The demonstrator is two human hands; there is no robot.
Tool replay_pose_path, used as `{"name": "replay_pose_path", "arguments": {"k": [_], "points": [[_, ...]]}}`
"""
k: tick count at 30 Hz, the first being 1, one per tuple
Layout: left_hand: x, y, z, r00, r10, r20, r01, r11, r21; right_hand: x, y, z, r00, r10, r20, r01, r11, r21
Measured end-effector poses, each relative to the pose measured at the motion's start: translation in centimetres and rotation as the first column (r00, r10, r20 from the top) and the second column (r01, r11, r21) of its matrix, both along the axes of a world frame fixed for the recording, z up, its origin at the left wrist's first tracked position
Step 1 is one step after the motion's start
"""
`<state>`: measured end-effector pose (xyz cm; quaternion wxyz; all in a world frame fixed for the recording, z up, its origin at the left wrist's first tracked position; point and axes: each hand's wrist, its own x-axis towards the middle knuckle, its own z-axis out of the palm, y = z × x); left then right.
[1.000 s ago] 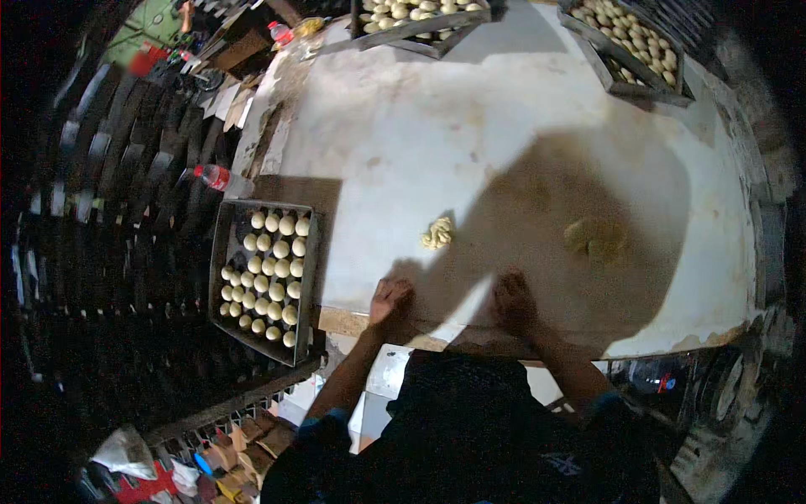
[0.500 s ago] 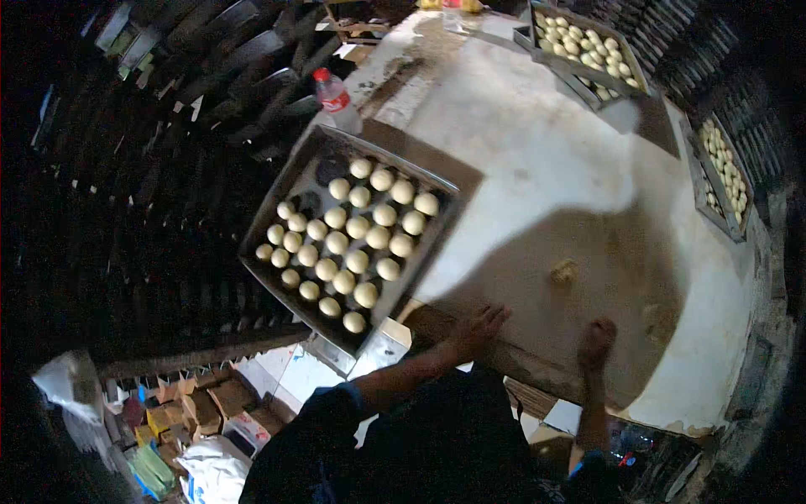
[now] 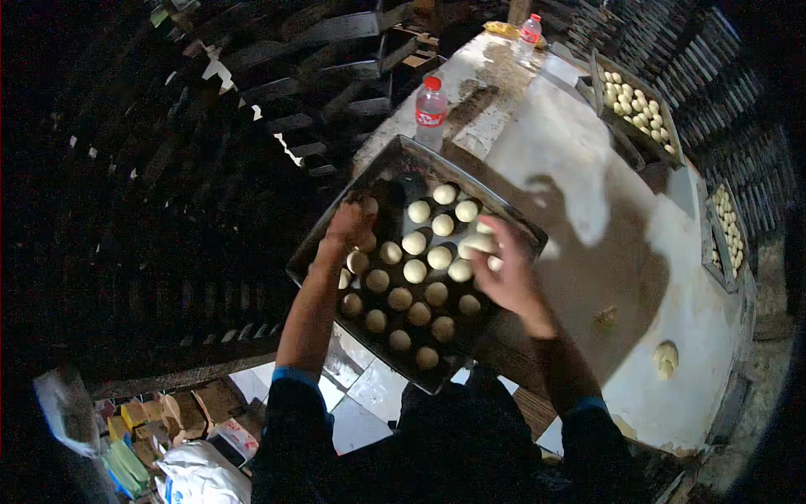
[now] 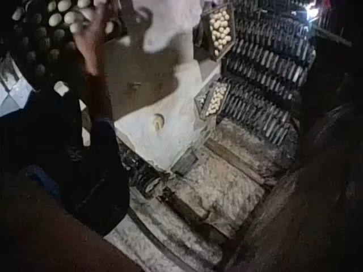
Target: Preparing and portioning bread dough and filling it with chocolate at a bakery station.
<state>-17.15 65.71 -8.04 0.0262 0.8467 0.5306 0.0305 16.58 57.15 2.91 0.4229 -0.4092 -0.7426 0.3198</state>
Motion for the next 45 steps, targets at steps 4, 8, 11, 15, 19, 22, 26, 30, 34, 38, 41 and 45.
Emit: {"name": "replay_pose_path", "arguments": {"k": [4, 8, 11, 15, 19, 22, 26, 30, 34, 38, 41, 45], "points": [[5.8, -2.1, 6.0, 0.76, 0.266, 0.593, -0.394, 0.914, 0.096, -8.7, 7.3, -6.6, 0.997, 0.01, 0.074, -0.021, 0.988, 0.153], [5.5, -6.3, 11.2, 0.804, 0.217, 0.553, -0.367, 0.914, 0.174, -7.2, 5.7, -9.9, 0.897, 0.052, 0.439, -0.141, 0.974, 0.174], [5.3, -9.0, 11.8, 0.875, 0.172, 0.453, -0.282, 0.941, 0.188, 0.8, 0.5, -6.8, 0.984, -0.08, 0.159, 0.007, 0.912, 0.411], [18.4, -7.3, 11.7, 0.615, 0.193, 0.764, -0.358, 0.932, 0.053, 21.3, -8.8, -14.3, 0.668, -0.635, 0.388, 0.494, 0.769, 0.407], [42.6, -7.3, 12.7, 0.574, -0.234, 0.785, 0.388, 0.921, -0.009, 40.4, -21.0, -17.5, 0.354, -0.861, 0.366, 0.788, 0.485, 0.379], [61.6, -11.7, 8.3, 0.5, -0.457, 0.736, 0.757, 0.643, -0.115, 49.1, -30.6, -19.8, 0.118, -0.948, 0.294, 0.875, 0.24, 0.421], [80.6, -16.3, -5.4, 0.628, -0.24, 0.74, 0.704, 0.581, -0.409, 51.4, -33.4, -18.2, 0.112, -0.922, 0.371, 0.974, 0.176, 0.143], [88.7, -24.6, -6.5, 0.59, -0.762, 0.268, 0.756, 0.637, 0.148, 53.3, -35.2, -20.5, 0.017, -0.796, 0.606, 0.947, 0.208, 0.247], [90.1, -24.0, -4.9, 0.72, -0.102, 0.687, 0.615, 0.554, -0.562, 53.4, -36.0, -18.3, 0.184, -0.872, 0.453, 0.979, 0.204, -0.005], [89.8, -21.0, -6.3, 0.8, -0.239, 0.551, 0.599, 0.366, -0.712, 52.4, -35.6, -20.1, 0.038, -0.919, 0.392, 0.95, 0.154, 0.271], [84.6, -15.2, -12.4, 0.654, -0.581, 0.483, 0.755, 0.538, -0.376, 52.1, -32.8, -14.5, 0.282, -0.795, 0.537, 0.959, 0.245, -0.14], [79.2, -21.7, -6.6, 0.86, -0.347, 0.375, 0.511, 0.567, -0.646, 52.0, -34.7, -20.7, -0.255, -0.882, 0.397, 0.951, -0.154, 0.269]]}}
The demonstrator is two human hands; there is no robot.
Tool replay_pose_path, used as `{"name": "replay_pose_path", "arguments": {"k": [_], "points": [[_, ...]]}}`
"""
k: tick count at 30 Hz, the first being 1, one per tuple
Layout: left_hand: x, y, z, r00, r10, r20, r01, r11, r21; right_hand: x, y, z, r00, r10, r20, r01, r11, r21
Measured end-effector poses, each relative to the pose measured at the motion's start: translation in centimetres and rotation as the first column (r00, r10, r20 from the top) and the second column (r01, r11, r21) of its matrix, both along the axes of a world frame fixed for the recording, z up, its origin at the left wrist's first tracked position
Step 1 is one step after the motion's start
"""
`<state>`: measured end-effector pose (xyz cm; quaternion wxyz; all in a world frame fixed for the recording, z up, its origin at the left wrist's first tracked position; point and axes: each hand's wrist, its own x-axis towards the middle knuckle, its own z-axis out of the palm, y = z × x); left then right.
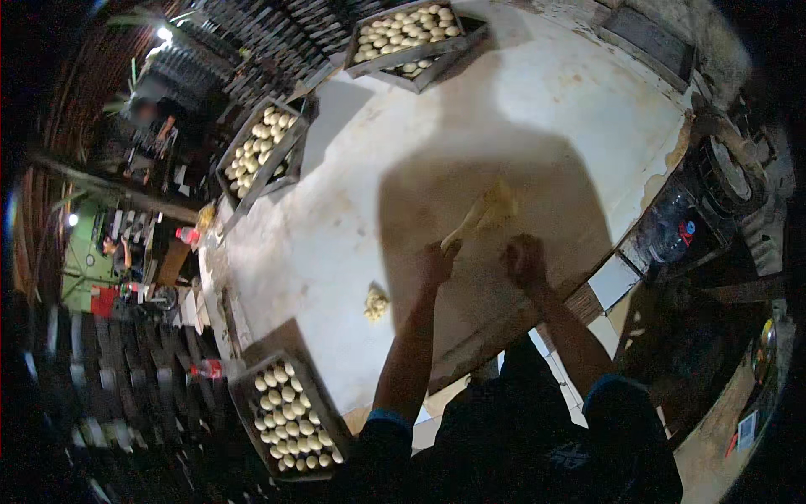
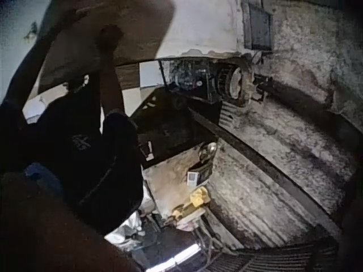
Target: Preparing and portioning bread dough and filling it with chocolate at a bakery station.
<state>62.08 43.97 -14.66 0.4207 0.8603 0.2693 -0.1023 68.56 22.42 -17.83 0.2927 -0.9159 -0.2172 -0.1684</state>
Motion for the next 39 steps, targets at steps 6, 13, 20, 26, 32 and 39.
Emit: {"name": "replay_pose_path", "arguments": {"k": [6, 13, 20, 26, 32, 39], "points": [[-20.3, -0.2, 1.8, 0.814, 0.09, 0.573, -0.355, 0.859, 0.37, -3.7, 0.7, 4.7, 0.813, 0.349, -0.467, -0.175, 0.91, 0.377], [-30.6, -4.9, 3.2, 0.295, 0.776, 0.558, -0.123, 0.61, -0.783, -24.4, 7.2, 0.2, 0.149, 0.69, -0.708, -0.269, 0.717, 0.643], [-34.7, -3.6, 4.2, 0.352, 0.574, 0.74, -0.513, 0.779, -0.361, -25.8, 7.9, 8.6, 0.411, 0.753, -0.514, -0.272, 0.639, 0.719], [-33.3, -4.1, -0.4, 0.219, 0.768, 0.601, -0.844, 0.459, -0.278, -20.5, 7.5, 4.6, 0.485, 0.685, -0.543, 0.003, 0.62, 0.785], [-36.0, -1.7, -1.0, 0.595, 0.692, 0.409, -0.756, 0.654, -0.007, -8.4, 1.2, 1.9, 0.794, 0.515, -0.324, -0.321, 0.806, 0.497], [-30.2, 8.2, -0.9, 0.841, 0.308, 0.445, -0.523, 0.672, 0.525, -1.3, 8.4, 5.2, 0.576, 0.813, -0.089, -0.809, 0.55, -0.206]]}}
